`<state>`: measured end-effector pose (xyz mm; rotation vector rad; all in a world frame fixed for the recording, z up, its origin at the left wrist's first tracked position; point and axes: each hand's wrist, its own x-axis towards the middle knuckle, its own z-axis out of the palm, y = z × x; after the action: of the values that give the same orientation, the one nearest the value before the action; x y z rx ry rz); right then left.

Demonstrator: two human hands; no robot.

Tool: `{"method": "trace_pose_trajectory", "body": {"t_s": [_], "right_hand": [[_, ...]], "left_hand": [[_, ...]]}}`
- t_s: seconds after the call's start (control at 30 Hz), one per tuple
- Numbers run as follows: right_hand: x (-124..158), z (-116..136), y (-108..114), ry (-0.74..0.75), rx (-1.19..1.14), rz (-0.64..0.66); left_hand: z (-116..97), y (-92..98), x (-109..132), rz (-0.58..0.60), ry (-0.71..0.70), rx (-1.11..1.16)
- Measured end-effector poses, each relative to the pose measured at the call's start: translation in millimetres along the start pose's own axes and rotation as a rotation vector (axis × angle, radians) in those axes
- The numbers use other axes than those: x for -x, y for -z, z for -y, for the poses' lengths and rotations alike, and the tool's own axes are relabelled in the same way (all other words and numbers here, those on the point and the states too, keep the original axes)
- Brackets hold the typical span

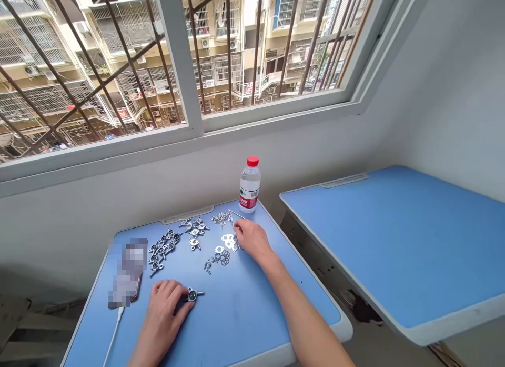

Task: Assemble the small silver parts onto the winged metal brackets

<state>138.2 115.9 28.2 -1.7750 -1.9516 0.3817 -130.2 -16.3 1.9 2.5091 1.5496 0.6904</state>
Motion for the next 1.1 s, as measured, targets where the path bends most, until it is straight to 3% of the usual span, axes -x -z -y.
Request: {"method": "trace_pose_trajectory", "body": {"t_s": [0.1,0.3,0.5,0.93,1.1], "right_hand": [[-6.6,-2.6,0.1,-0.049,0.011,-0.044],[-19.3,5.0,-12.1,-0.113,0.047,-0.083],[-21.6,7.8,-20.3,-0.134,0.087,-0.059],[-13.9,14.8,-3.9,-0.041,0.029,0.115],[-8.2,11.4,5.7,-0.017,-0.009,0.114]], "left_hand": [[-1.1,-2.7,0.0,-0.024,0.001,-0.002],[-1.2,-1.0,-1.0,0.038,-0.060,0.018],[-10.4,1.1,-1.1,-0.011,-0.001,0.024],[-13.4,7.4,-2.8,0.020,0.008,0.061],[-14.3,8.8,-3.2,0.011,0.018,0.063]]}}
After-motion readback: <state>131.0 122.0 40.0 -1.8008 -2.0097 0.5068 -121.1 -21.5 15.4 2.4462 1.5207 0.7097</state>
